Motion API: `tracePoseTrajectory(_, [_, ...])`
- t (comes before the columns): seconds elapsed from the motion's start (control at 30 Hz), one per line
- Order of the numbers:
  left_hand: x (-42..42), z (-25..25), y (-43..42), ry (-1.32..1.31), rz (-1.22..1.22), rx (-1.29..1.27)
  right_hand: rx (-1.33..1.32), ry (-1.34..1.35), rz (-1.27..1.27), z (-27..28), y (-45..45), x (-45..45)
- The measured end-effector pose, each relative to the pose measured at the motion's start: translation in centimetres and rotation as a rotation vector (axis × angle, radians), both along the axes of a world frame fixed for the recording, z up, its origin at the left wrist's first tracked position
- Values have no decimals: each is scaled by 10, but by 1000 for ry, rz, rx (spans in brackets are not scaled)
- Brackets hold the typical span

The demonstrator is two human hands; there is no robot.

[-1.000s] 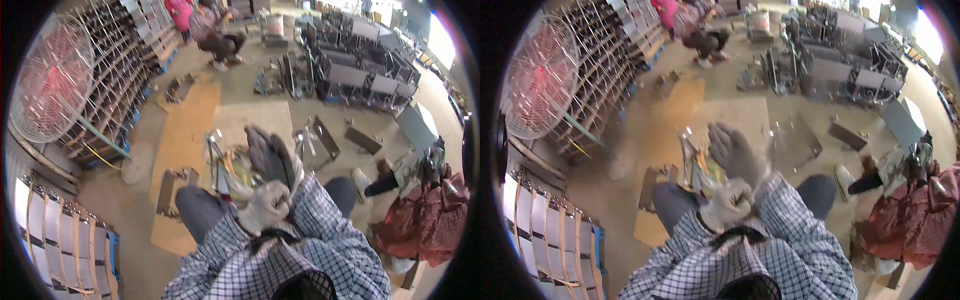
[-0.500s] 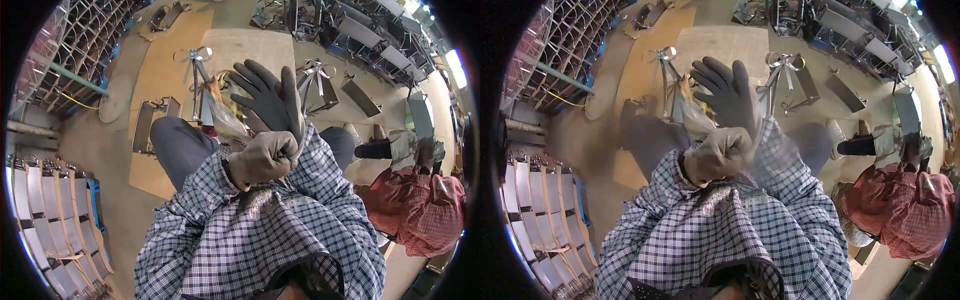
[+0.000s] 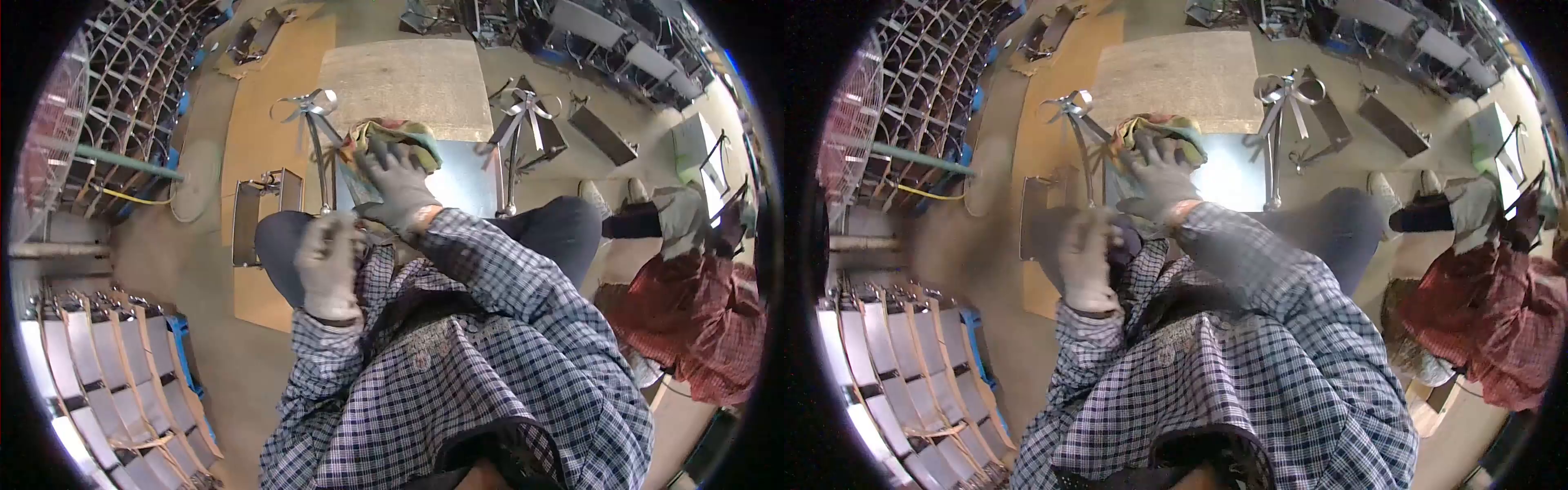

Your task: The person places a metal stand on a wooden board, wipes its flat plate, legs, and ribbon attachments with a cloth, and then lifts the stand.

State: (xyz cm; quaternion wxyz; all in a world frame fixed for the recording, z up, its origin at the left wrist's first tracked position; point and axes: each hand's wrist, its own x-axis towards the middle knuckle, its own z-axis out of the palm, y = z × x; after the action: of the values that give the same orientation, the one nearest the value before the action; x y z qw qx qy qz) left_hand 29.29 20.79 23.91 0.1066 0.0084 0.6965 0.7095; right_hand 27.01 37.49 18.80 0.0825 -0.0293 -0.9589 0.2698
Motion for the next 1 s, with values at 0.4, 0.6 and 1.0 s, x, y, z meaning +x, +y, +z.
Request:
tracePoseTrajectory(0.4, [-120,-20,20,-262,-206,-147,-6,-299,-300,-39,66,45])
tracePoseTrajectory(0.6, [-117,-30,21,-180,-290,48,114,-74,-316,-34,83,71])
tracePoseTrajectory(1.0, [-116,-55,30,-371,-145,616,290,141,-349,19,124,-10])
